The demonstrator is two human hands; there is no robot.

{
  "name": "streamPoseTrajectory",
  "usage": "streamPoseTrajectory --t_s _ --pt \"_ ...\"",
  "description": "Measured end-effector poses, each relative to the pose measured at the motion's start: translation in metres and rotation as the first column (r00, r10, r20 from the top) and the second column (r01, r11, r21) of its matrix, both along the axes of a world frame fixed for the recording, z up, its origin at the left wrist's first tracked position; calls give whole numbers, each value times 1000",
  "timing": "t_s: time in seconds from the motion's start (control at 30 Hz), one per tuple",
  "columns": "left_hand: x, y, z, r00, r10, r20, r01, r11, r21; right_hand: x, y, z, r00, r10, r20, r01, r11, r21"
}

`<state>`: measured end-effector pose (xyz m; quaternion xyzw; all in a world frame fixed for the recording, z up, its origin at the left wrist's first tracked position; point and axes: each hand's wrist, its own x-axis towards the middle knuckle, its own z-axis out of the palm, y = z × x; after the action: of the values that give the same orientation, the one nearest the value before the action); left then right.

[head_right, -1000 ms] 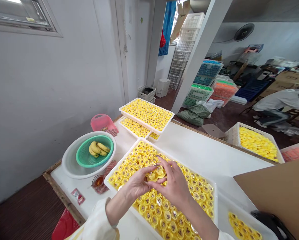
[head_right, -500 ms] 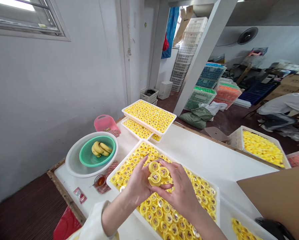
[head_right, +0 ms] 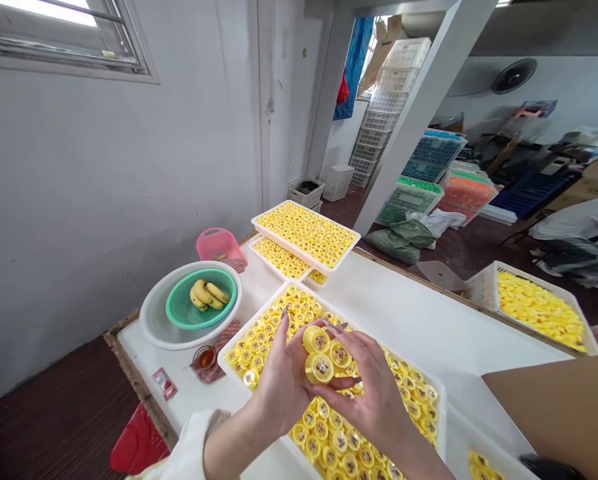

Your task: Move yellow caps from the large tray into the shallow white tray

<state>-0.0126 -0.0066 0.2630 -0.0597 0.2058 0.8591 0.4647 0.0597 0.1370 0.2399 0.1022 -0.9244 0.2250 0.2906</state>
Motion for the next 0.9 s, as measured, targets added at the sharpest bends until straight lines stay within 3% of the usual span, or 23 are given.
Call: streamPoseTrajectory --t_s 0.13,0.37,0.47,0.57,0.67,0.8,0.9 --pt "-1 -3 -1 999 -29 -33 29 1000 -12 0 -6 3 999 -17 -41 17 1000 5" --pt "-4 -6 -3 996 -75 43 74 997 31 1 -15 6 994 -32 -108 38 998 51" --pt "-4 -6 -5 998 -59 6 59 998 -13 0 -14 10 989 -53 -136 76 983 167" --pt "-3 -3 -13 999 -3 -47 -1 995 -101 -4 -12 9 990 -61 -125 104 918 382" --pt "2 -1 -35 1000 0 13 3 979 -204 -7 -12 -9 999 -33 10 25 888 459" --pt "12 -1 -84 980 -16 197 72 958 -276 -5 -15 -58 962 -20 272 -72 943 326" --pt "12 -3 -116 947 -14 321 121 942 -314 -5 -16 -94 919 -40 393 -88 949 303"
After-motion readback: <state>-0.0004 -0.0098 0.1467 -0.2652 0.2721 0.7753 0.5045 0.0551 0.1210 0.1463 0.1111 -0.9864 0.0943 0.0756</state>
